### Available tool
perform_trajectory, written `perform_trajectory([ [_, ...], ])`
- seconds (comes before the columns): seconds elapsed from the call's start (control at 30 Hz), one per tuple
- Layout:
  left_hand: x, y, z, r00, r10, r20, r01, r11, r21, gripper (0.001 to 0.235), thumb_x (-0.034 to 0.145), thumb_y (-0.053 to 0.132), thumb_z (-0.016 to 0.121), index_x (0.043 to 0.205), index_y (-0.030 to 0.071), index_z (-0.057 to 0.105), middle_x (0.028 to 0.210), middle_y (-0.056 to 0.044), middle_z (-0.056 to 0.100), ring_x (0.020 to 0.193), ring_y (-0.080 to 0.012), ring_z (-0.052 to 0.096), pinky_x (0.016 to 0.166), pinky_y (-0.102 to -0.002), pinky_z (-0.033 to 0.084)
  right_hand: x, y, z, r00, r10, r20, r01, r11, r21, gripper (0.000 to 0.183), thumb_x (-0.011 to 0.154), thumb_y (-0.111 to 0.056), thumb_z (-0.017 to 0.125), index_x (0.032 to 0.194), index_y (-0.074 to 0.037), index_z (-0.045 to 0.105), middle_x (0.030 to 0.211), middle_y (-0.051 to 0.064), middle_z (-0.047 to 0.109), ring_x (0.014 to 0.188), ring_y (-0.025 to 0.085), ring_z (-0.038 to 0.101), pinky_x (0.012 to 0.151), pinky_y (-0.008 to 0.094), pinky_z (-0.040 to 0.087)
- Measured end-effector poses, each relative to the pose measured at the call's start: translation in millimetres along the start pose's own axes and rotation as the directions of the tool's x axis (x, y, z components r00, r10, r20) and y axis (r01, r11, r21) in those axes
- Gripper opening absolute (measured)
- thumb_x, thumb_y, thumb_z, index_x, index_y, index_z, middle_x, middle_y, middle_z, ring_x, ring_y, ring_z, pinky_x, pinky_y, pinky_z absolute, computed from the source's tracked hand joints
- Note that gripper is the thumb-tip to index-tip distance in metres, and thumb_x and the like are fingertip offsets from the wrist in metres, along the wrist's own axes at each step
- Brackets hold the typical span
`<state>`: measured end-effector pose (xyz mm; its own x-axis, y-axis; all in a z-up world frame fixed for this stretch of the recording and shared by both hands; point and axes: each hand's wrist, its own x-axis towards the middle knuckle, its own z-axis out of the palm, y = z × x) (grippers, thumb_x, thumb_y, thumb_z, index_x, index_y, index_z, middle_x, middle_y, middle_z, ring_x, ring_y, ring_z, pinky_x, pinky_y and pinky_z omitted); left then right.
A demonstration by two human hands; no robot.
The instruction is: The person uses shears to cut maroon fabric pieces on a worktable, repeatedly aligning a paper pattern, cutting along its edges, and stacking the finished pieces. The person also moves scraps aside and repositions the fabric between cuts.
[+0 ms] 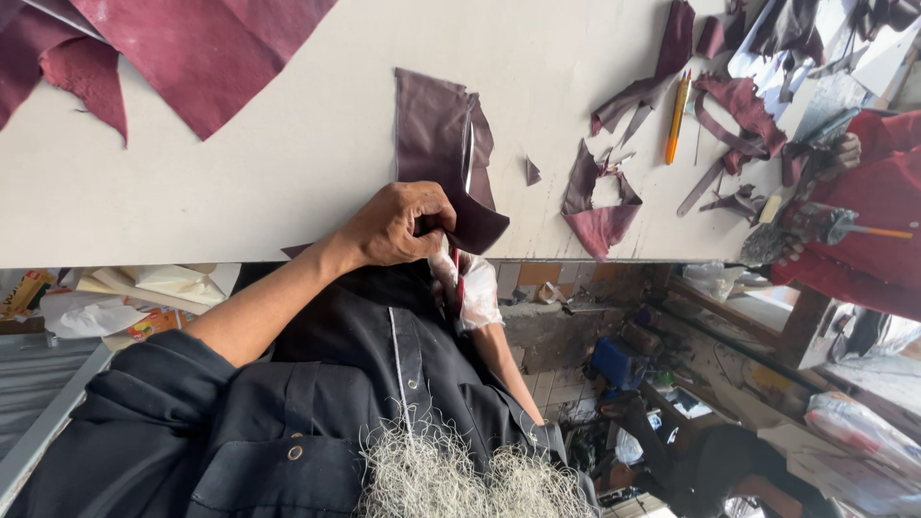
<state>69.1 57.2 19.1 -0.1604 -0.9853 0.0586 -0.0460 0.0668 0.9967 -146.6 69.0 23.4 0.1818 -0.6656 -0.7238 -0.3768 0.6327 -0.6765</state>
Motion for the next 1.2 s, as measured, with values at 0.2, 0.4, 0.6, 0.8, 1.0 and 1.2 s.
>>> perform_trajectory([
  [0.2, -1.0, 2.4, -4.2, 0.999, -0.011, -0.03, 0.009, 0.996, -0.092, 0.011, 0.079, 0.005, 0.068, 0.09, 0.003, 0.071, 0.09, -0.006, 0.071, 0.08, -0.0157, 0.071, 0.07, -0.029, 0.06, -1.7, -1.2, 6.9, 0.999, 0.013, -0.034, -0.011, 0.998, 0.063, 0.032, 0.095, -0.031, 0.074, 0.083, -0.003, 0.063, 0.063, 0.002, 0.06, 0.046, 0.01, 0.054, 0.041, 0.024, 0.044],
  [0.4, -1.9, -3.6, -8.7, 0.999, -0.048, -0.017, 0.043, 0.974, -0.22, 0.011, 0.077, 0.003, 0.066, 0.087, 0.005, 0.071, 0.087, -0.004, 0.07, 0.079, -0.0131, 0.068, 0.074, -0.027, 0.059, 24.6, -13.5, -8.1, 0.996, -0.038, 0.08, 0.035, 0.999, 0.04, 0.036, 0.102, -0.034, 0.064, 0.085, -0.002, 0.062, 0.064, 0.006, 0.06, 0.049, 0.012, 0.054, 0.045, 0.027, 0.045],
  [0.6, -5.4, -26.7, -10.0, 0.989, -0.144, -0.033, 0.125, 0.936, -0.329, 0.013, 0.079, 0.002, 0.069, 0.091, 0.006, 0.071, 0.089, 0.0, 0.068, 0.079, -0.0102, 0.062, 0.071, -0.027, 0.054, 43.4, -19.3, -6.0, 1.0, -0.004, -0.003, 0.004, 0.999, -0.053, 0.03, 0.099, -0.027, 0.063, 0.088, 0.001, 0.062, 0.064, 0.006, 0.056, 0.047, 0.015, 0.052, 0.043, 0.03, 0.042],
  [0.8, -3.2, -34.7, 0.4, 0.989, -0.111, -0.095, 0.06, 0.903, -0.426, 0.015, 0.084, 0.002, 0.067, 0.098, 0.007, 0.068, 0.091, 0.001, 0.066, 0.084, -0.0091, 0.061, 0.077, -0.028, 0.054, 42.0, -69.0, -34.5, 0.971, 0.011, -0.237, -0.037, 0.994, -0.105, 0.029, 0.093, -0.031, 0.074, 0.096, -0.003, 0.07, 0.071, 0.005, 0.063, 0.054, 0.013, 0.058, 0.046, 0.03, 0.045],
  [1.0, -1.5, -0.3, -12.4, 0.977, -0.128, -0.169, 0.115, 0.989, -0.088, 0.014, 0.093, 0.007, 0.057, 0.107, 0.006, 0.058, 0.081, -0.003, 0.064, 0.072, -0.0118, 0.059, 0.068, -0.031, 0.05, 26.0, -111.9, -78.3, 0.807, -0.557, -0.193, 0.099, 0.451, -0.887, 0.042, 0.081, -0.035, 0.083, 0.11, -0.006, 0.074, 0.092, 0.012, 0.077, 0.08, 0.024, 0.072, 0.075, 0.038, 0.055],
  [1.2, 2.0, 38.5, -24.4, 0.968, -0.031, -0.25, 0.032, 0.999, 0.002, 0.013, 0.097, 0.006, 0.055, 0.11, 0.006, 0.055, 0.074, -0.005, 0.062, 0.064, -0.0138, 0.058, 0.063, -0.033, 0.049, 23.6, -125.5, -38.7, 0.83, -0.554, -0.068, 0.467, 0.756, -0.459, 0.038, 0.091, -0.03, 0.077, 0.123, -0.011, 0.071, 0.113, 0.012, 0.076, 0.101, 0.025, 0.074, 0.084, 0.04, 0.062],
])
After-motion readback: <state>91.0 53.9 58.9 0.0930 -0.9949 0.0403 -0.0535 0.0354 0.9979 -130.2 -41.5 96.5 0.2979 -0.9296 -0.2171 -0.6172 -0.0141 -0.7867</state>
